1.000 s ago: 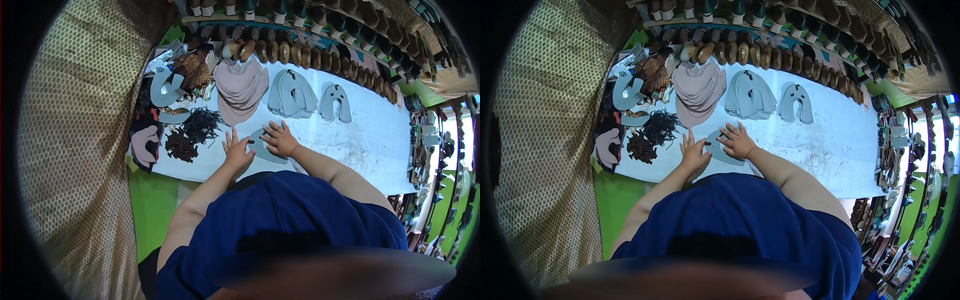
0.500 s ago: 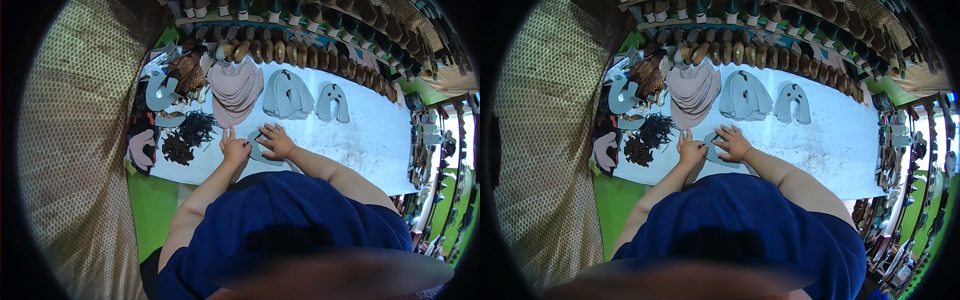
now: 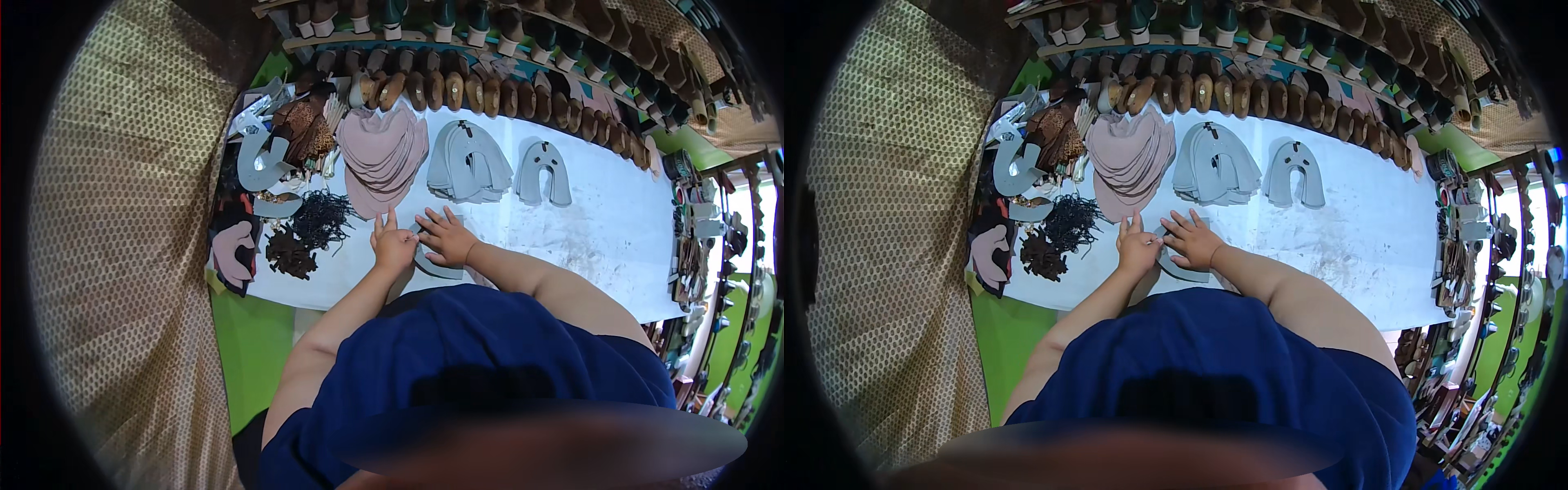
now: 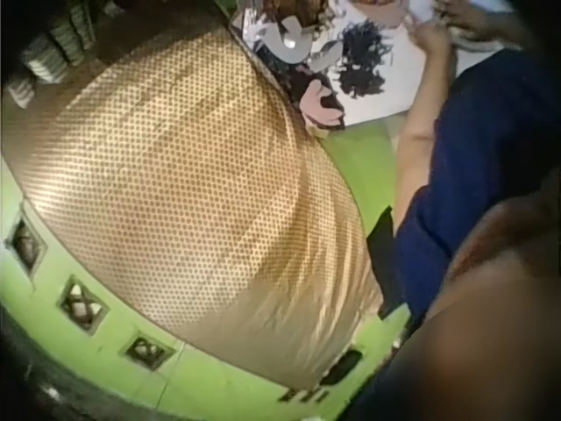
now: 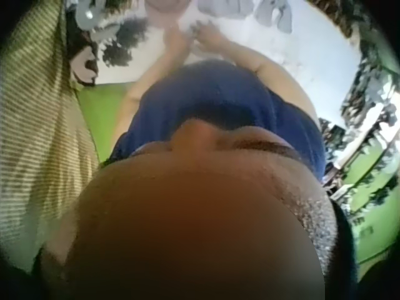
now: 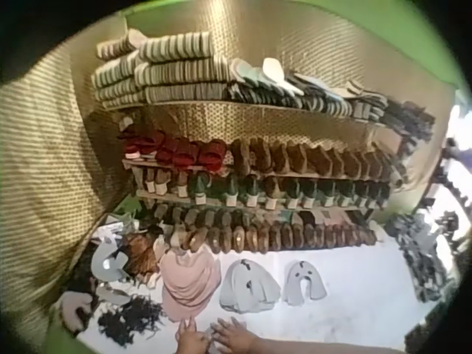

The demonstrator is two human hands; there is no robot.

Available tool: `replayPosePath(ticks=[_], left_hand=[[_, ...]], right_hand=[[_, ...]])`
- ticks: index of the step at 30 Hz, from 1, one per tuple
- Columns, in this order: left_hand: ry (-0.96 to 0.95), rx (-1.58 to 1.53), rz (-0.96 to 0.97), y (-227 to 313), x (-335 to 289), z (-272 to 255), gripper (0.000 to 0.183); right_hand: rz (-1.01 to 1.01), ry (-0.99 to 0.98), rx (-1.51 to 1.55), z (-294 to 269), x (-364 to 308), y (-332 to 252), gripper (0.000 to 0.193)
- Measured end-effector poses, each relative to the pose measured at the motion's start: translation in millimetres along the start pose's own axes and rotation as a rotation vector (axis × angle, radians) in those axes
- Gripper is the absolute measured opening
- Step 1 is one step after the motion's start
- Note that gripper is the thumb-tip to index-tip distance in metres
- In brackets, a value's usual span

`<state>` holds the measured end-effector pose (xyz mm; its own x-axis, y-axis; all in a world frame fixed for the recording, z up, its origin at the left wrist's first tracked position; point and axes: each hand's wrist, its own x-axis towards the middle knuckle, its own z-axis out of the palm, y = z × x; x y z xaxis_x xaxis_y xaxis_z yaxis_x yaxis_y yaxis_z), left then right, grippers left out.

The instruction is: Sorting and organizing cut fabric and leather shoe upper components on a manufacturing workbench.

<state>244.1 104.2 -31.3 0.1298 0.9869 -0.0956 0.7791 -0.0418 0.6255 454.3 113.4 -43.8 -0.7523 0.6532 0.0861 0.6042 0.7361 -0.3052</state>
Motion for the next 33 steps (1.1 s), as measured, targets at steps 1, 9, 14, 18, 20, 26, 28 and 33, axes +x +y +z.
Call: replayPosePath(ticks=[1,9,14,18,20,26,28,33], left_hand=[[0.011,-0.029,-0.008,-3,-1,1,0.015],[-0.040,0.006,0.019,-16,-9,-5,0.025],[-0.040,0.099,0.124,-14,-14,-5,0.028],[-0.063,0.178,0.114,-7,-10,-11,0.028],[-0.060,0.174,0.119,-4,-8,-13,0.028],[0.045,0.062,0.033,1,-5,-10,0.018],[0.049,0.072,0.023,3,-2,-8,0.015],[0.066,0.106,-0.025,2,5,2,0.013]], right_hand=[[0.005,0.011,0.016,-1,1,0,0.054],[0.030,-0.039,0.034,-8,-1,2,0.054],[0.047,0.238,0.307,3,-7,11,0.050],[0.026,0.303,0.342,-1,-8,11,0.049],[-0.011,0.271,0.266,3,-8,16,0.048],[-0.001,0.254,0.217,6,-8,15,0.044],[0.001,0.257,0.216,6,-7,15,0.044],[0.014,0.261,0.208,6,-7,14,0.043]])
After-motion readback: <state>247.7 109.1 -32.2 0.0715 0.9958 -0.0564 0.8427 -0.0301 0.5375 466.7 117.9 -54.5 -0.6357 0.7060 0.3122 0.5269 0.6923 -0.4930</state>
